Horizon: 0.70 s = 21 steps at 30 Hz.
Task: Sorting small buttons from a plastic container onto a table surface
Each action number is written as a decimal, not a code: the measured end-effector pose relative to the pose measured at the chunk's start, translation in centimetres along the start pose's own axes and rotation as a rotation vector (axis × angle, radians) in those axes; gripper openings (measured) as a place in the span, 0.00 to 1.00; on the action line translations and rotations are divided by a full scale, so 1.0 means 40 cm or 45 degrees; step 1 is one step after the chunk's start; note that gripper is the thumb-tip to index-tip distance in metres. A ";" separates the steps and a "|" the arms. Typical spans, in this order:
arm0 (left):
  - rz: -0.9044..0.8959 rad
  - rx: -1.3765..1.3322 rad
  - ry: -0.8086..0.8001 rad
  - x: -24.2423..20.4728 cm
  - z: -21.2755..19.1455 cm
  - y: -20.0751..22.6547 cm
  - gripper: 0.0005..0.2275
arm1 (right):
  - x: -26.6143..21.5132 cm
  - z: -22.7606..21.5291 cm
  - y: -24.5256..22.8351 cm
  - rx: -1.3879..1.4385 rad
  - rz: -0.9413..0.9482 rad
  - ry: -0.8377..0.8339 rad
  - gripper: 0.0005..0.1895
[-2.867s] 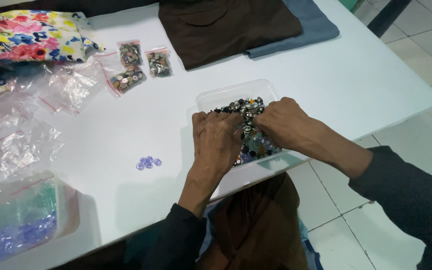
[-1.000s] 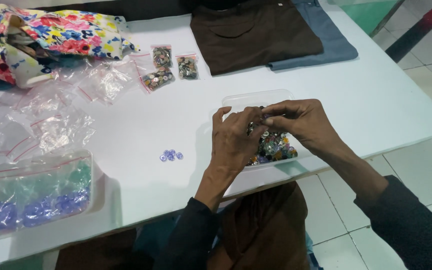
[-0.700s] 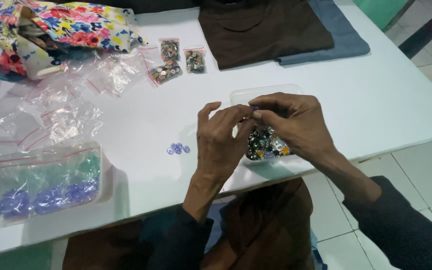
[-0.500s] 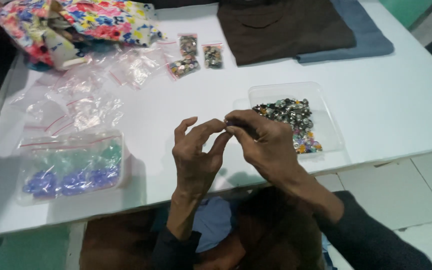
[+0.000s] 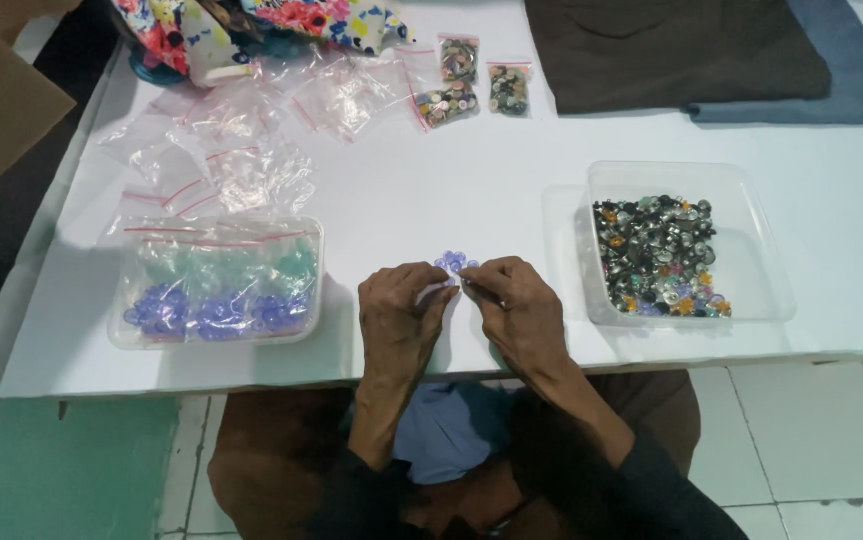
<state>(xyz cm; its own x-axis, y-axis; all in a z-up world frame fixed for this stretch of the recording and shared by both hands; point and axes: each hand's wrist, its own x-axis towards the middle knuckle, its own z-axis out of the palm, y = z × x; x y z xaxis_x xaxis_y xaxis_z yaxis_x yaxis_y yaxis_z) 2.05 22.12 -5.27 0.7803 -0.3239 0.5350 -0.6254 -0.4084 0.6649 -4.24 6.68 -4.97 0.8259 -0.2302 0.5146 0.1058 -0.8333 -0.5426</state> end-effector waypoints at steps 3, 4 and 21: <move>-0.055 -0.013 -0.034 -0.004 -0.004 0.000 0.05 | 0.001 0.009 0.002 0.113 0.105 -0.025 0.06; -0.061 -0.011 -0.035 -0.003 -0.005 0.002 0.05 | 0.005 0.003 -0.008 0.114 0.107 -0.031 0.06; -0.188 -0.172 0.084 -0.010 -0.015 0.028 0.21 | 0.010 -0.019 -0.025 0.325 0.318 0.035 0.23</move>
<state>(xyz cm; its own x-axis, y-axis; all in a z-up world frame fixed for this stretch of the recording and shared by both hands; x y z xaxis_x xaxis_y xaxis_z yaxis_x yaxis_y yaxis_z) 1.01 22.32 -4.42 0.8644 -0.2104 0.4567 -0.5025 -0.3278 0.8000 -4.41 7.05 -3.72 0.8288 -0.4273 0.3612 0.0405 -0.5982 -0.8004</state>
